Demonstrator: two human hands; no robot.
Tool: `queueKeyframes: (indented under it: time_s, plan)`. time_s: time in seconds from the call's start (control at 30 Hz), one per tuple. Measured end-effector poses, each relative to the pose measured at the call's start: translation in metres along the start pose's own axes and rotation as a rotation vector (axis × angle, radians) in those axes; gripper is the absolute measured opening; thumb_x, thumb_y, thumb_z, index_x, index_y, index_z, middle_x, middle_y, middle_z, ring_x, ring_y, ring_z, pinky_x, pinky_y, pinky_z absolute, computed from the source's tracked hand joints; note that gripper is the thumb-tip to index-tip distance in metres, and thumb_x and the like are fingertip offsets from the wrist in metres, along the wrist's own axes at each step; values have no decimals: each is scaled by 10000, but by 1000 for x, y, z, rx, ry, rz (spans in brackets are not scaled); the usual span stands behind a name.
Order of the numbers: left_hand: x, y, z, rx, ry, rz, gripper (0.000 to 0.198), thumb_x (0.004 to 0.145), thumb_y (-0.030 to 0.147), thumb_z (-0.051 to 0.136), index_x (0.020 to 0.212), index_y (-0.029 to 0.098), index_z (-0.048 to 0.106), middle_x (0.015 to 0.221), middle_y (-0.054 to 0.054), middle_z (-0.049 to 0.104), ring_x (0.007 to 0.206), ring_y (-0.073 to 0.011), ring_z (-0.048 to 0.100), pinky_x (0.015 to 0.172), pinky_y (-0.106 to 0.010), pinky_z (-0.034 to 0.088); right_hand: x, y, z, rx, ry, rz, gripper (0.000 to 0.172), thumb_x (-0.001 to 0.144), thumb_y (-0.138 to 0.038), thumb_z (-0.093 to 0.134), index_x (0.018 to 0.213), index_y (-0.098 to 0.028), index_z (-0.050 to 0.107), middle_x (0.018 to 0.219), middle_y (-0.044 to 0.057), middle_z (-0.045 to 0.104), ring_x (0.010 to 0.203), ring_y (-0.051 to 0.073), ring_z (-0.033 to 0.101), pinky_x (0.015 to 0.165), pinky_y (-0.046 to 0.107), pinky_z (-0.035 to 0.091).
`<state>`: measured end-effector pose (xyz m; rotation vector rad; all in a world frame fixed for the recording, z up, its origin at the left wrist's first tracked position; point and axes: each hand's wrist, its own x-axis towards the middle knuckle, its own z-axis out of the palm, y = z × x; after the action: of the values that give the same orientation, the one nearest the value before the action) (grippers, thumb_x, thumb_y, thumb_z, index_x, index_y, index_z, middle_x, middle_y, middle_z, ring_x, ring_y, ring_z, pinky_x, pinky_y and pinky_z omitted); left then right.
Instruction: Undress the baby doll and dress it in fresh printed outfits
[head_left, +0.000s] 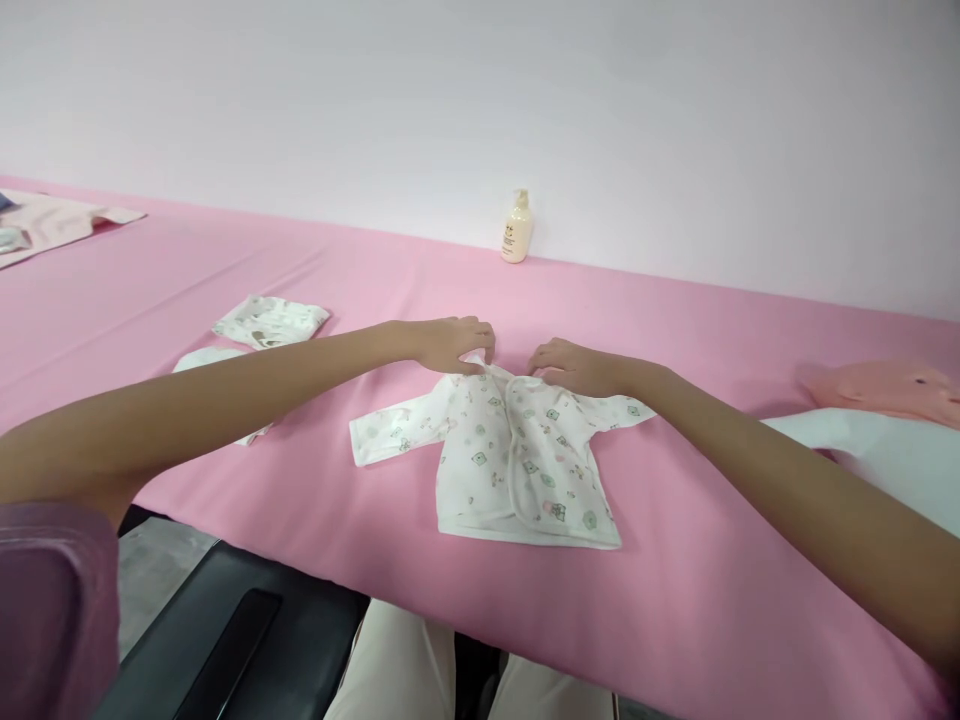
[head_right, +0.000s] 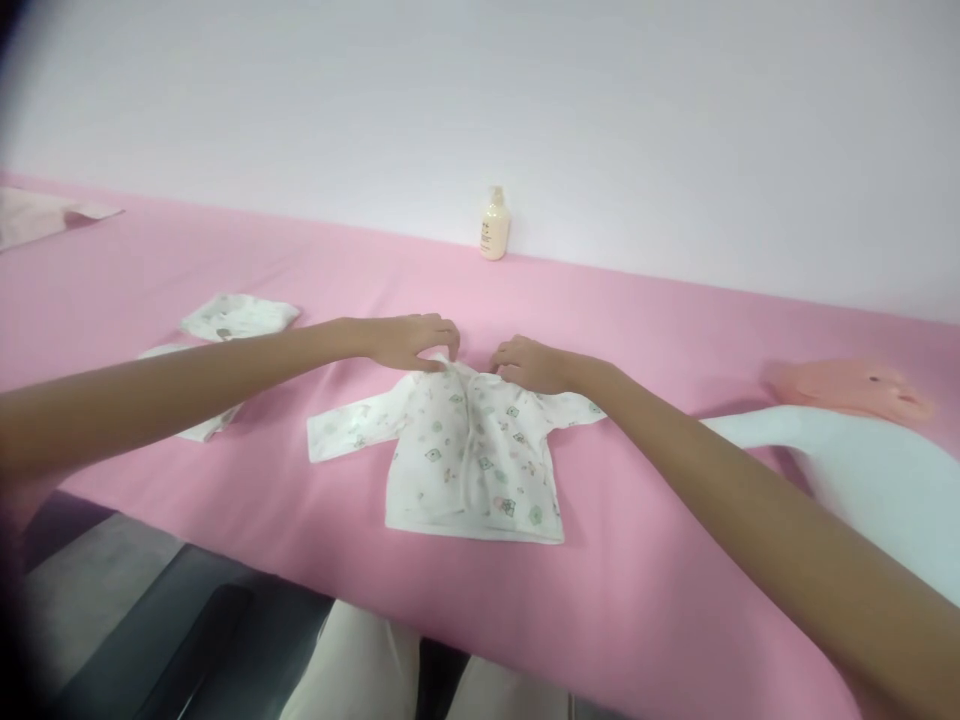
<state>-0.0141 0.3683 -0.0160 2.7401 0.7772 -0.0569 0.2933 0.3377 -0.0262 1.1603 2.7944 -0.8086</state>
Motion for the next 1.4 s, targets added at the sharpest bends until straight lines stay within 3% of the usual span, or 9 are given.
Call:
queueKeyframes:
  time_s: [0.23, 0.4, 0.53, 0.77, 0.9, 1.03, 1.13, 1.27, 1.4]
  plan:
    - [6, 4, 19, -220, 37, -196, 604, 1059, 626, 506, 1453, 194, 658, 1476, -160, 696, 1283, -288, 663, 1001, -376, 535, -17, 16, -7, -23, 4, -38, 245, 941, -390, 653, 1099, -280, 805, 1534, 94, 653, 1450, 367, 546, 1178, 596, 488]
    - [44, 15, 25, -247, -10, -165, 617, 952, 632, 664, 1396, 206, 706, 1403, -162, 723, 1219, -310, 688, 960, -399, 552, -21, 11, -33, -63, 59, -6, 228, 957, -443, 680, 1063, -276, 793, 1486, 97, 660, 1370, 379, 590, 1114, 567, 514]
    - [84, 23, 29, -355, -68, -87, 526, 927, 547, 678, 1317, 198, 738, 1336, -148, 754, 1092, -282, 722, 904, -384, 562, -22, 9, -31, -92, 56, 30, 284, 954, -520, 689, 1074, -274, 765, 1359, 117, 687, 1247, 365, 636, 1026, 530, 537]
    - [112, 4, 29, -328, -34, -26, 435, 932, 484, 654, 1247, 212, 779, 1289, -116, 783, 1125, -264, 721, 967, -367, 550, -37, 17, -5, -236, 245, 98, 437, 962, -566, 663, 1248, -236, 691, 1275, 161, 699, 1184, 392, 633, 1008, 559, 498]
    - [106, -6, 28, -350, 0, -122, 460, 944, 453, 645, 1337, 240, 754, 1340, -110, 769, 1133, -247, 724, 954, -353, 571, -59, -27, 33, -250, 435, 125, 316, 1016, -477, 623, 1184, -209, 636, 1187, 165, 702, 1077, 358, 635, 966, 525, 486]
    - [109, -1, 33, -340, 40, -45, 499, 869, 281, 647, 1355, 223, 744, 1319, -112, 768, 1107, -243, 722, 954, -362, 588, -89, -84, 90, -187, 279, -15, 350, 1020, -575, 713, 1034, -242, 602, 1042, 93, 715, 903, 285, 620, 859, 455, 475]
    - [116, 6, 39, -320, 96, 13, 445, 845, 179, 564, 1236, 195, 776, 1333, -115, 775, 1160, -252, 712, 1021, -390, 580, -102, -97, 119, -223, 217, -27, 319, 1036, -532, 728, 988, -251, 585, 992, 70, 718, 840, 272, 610, 784, 429, 457]
    - [122, 10, 41, -366, 114, -41, 434, 804, 113, 526, 1133, 203, 795, 1296, -82, 804, 1147, -235, 720, 1017, -378, 575, -107, -90, 131, -342, 235, -108, 160, 1110, -283, 537, 964, -247, 591, 954, 65, 706, 806, 254, 598, 768, 428, 445]
    - [124, 14, 42, -406, 124, -121, 331, 793, 181, 626, 1078, 200, 795, 1224, -84, 812, 1099, -240, 719, 961, -367, 577, -116, -93, 133, -512, 262, -281, 163, 973, -125, 523, 941, -249, 623, 890, 54, 684, 795, 252, 571, 782, 436, 441]
